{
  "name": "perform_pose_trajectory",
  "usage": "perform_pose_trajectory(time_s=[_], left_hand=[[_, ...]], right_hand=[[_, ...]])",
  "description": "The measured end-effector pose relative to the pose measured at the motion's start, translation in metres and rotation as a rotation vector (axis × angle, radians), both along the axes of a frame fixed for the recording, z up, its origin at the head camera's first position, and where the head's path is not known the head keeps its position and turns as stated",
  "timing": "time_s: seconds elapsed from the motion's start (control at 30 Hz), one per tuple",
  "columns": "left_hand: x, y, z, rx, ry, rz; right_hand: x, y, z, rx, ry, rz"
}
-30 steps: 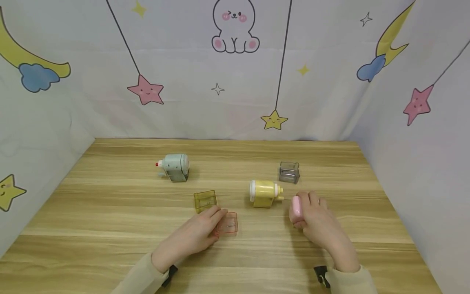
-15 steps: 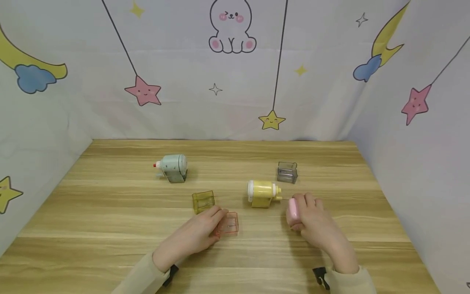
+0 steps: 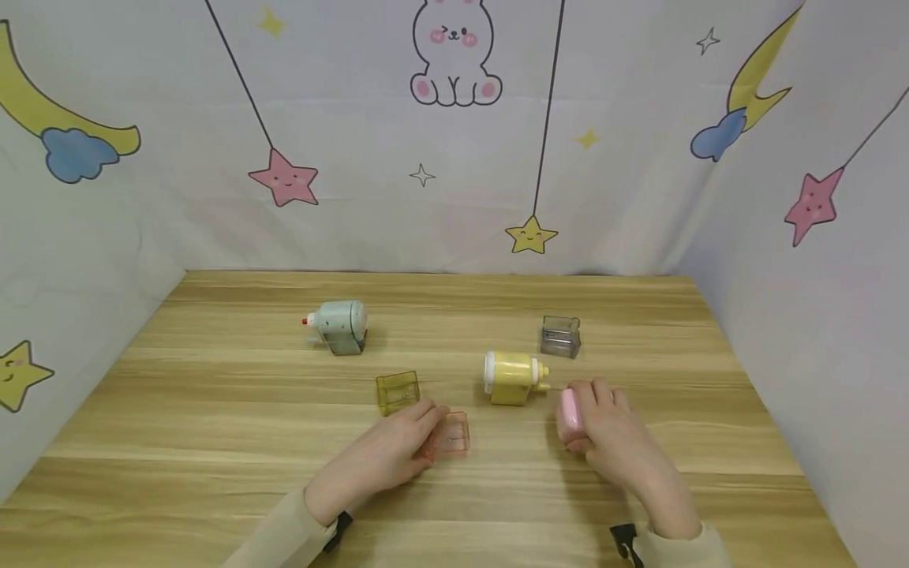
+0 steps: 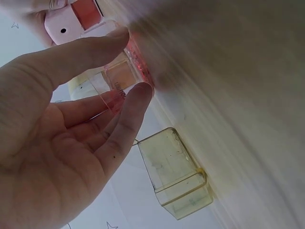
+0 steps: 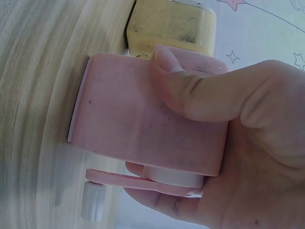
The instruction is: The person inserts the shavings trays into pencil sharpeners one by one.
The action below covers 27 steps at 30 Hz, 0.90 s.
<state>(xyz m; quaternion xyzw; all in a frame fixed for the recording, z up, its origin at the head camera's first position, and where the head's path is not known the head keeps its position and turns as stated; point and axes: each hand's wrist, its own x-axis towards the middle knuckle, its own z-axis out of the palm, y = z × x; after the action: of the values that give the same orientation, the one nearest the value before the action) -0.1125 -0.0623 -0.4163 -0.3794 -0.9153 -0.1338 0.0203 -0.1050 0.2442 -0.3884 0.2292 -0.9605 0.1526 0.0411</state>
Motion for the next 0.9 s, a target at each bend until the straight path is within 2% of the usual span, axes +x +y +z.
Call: perform_pose_trajectory(time_s=[0.37,0.9], left_hand=[[-0.002,0.005,0.0,0.018,0.028,-0.017],[-0.005,0.012,-0.001,0.02,0.048,-0.028]], right_hand=[[0.001,0.0,0.0,-0.01,-0.035,-0.022],[0.002,-0.002,-0.003,-0.008,-0.024,-0.013]])
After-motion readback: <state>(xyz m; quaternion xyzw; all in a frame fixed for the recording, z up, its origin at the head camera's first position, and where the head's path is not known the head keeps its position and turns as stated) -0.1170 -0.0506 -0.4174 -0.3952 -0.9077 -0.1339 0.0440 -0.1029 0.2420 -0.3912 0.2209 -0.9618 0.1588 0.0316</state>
